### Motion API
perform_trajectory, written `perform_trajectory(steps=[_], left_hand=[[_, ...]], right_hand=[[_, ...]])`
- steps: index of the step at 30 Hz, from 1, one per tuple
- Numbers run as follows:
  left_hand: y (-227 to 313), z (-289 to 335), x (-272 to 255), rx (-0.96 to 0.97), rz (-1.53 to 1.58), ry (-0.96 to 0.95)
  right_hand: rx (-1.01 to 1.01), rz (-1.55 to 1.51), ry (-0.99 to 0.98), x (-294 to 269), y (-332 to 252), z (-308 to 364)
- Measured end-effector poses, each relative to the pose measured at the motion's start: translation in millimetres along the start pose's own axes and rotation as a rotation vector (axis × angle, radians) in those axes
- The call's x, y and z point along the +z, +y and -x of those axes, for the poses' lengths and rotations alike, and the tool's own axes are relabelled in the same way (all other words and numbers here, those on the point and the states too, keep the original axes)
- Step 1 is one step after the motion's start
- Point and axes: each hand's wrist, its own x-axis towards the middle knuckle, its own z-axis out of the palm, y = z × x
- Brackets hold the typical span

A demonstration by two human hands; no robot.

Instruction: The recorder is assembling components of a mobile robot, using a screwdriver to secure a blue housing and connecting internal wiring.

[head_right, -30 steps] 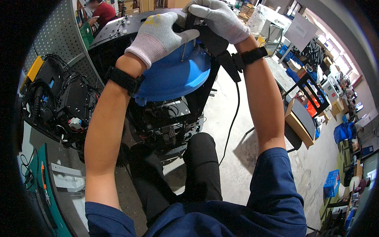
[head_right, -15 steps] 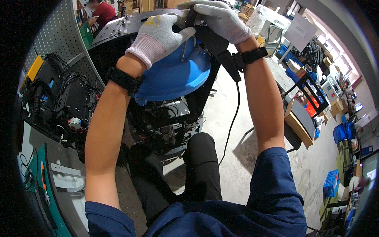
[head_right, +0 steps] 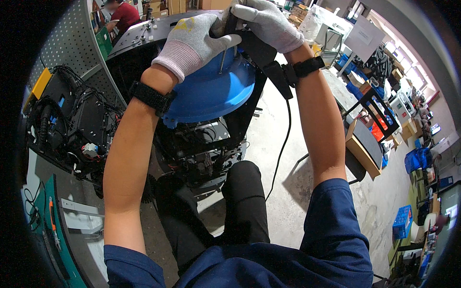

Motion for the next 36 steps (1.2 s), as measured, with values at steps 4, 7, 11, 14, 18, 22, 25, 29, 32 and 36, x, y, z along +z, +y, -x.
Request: perform_trajectory(steps=[4, 7, 11, 14, 18, 22, 25, 29, 32, 36], left_hand=[[-0.5, 2.5, 2.3, 0.048, 0.000, 0.083], [-1.4, 1.2, 3.5, -0.013, -0.063, 0.033], [-3.3, 0.3, 3.4, 0.020, -0.048, 0.082], [-4.4, -0.2, 3.7, 0.025, -0.018, 0.057], [-4.1, 0.1, 5.1, -0.011, -0.042, 0.045], [-2.3, 1.3, 6.1, 0.005, -0.064, 0.103], [-1.7, -0.1, 5.0, -0.018, -0.026, 0.036], [-3.5, 0.1, 3.9, 0.015, 0.062, 0.022], [-4.6, 0.7, 5.5, 0.042, 0.081, 0.050], [-4.8, 0.8, 6.4, 0.030, 0.032, 0.069]], right_hand=[[0.008, -0.013, -0.010, 0.9, -0.6, 0.2], [-0.010, -0.026, 0.012, 1.9, 0.9, -0.5], [-0.036, -0.033, -0.035, -0.4, 2.0, -1.7], [0.013, -0.130, -0.102, -2.9, 2.8, -1.5], [-0.035, -0.059, -0.002, -2.5, 5.4, -2.3], [-0.017, -0.081, -0.035, -2.3, 2.6, -1.2], [0.005, -0.083, -0.055, -0.2, -0.5, 0.8], [0.042, -0.062, -0.030, 1.8, -2.0, 1.0], [0.032, -0.053, -0.025, 1.0, -0.9, 0.5], [0.030, -0.069, -0.032, 0.7, 2.9, -0.3]])
